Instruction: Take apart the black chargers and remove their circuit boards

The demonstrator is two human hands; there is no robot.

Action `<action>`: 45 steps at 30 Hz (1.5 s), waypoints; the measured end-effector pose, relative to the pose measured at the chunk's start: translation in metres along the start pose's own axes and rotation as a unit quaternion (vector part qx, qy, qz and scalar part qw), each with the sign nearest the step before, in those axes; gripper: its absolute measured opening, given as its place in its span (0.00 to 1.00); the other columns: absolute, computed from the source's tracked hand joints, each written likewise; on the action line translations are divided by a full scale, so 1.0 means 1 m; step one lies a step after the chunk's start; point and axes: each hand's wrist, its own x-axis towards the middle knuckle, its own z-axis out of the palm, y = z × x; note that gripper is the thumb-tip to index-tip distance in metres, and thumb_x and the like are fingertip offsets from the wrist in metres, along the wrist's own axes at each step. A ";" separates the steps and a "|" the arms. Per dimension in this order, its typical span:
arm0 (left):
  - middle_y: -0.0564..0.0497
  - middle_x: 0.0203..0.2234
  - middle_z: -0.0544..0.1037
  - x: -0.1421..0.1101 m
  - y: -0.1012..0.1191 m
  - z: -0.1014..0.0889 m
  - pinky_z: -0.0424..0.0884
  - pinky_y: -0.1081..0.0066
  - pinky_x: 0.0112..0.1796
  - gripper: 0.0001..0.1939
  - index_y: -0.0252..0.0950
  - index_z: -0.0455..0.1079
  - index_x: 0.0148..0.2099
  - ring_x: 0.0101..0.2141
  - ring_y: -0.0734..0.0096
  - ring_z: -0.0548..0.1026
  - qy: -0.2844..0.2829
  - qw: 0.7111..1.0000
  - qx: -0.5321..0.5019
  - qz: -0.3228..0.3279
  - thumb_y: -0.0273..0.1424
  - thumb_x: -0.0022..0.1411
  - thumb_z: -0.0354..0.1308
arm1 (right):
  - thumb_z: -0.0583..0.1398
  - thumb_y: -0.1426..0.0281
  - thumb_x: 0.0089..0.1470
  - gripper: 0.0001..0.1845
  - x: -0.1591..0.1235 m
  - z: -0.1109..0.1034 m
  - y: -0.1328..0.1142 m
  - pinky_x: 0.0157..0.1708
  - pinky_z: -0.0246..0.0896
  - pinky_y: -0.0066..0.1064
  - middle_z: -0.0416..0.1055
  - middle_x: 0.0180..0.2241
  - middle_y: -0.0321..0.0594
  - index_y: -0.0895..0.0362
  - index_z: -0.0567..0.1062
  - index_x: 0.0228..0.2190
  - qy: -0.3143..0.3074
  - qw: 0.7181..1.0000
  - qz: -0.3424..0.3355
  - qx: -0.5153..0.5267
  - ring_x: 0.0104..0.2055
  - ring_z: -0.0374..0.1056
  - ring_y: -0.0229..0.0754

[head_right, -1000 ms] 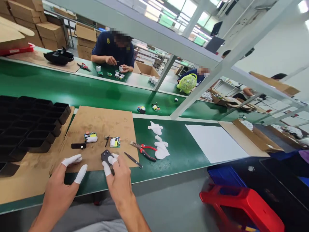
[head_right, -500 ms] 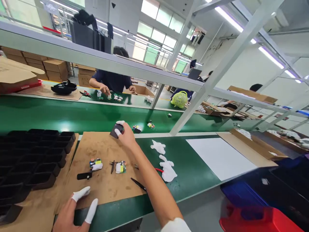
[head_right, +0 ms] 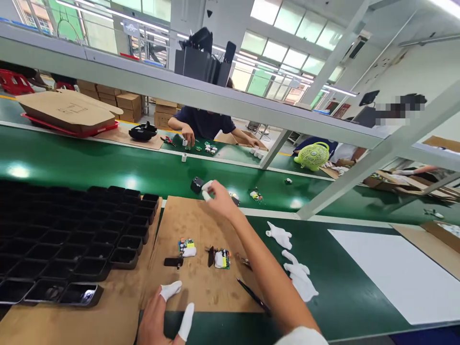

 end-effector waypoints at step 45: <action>0.40 0.63 0.80 0.394 0.056 0.128 0.85 0.48 0.57 0.21 0.38 0.76 0.67 0.58 0.52 0.83 -0.370 0.873 0.230 0.220 0.40 0.79 0.68 | 0.68 0.61 0.64 0.09 -0.156 -0.021 0.069 0.37 0.72 0.35 0.79 0.37 0.36 0.53 0.80 0.39 0.212 0.970 0.094 0.070 0.33 0.74 0.42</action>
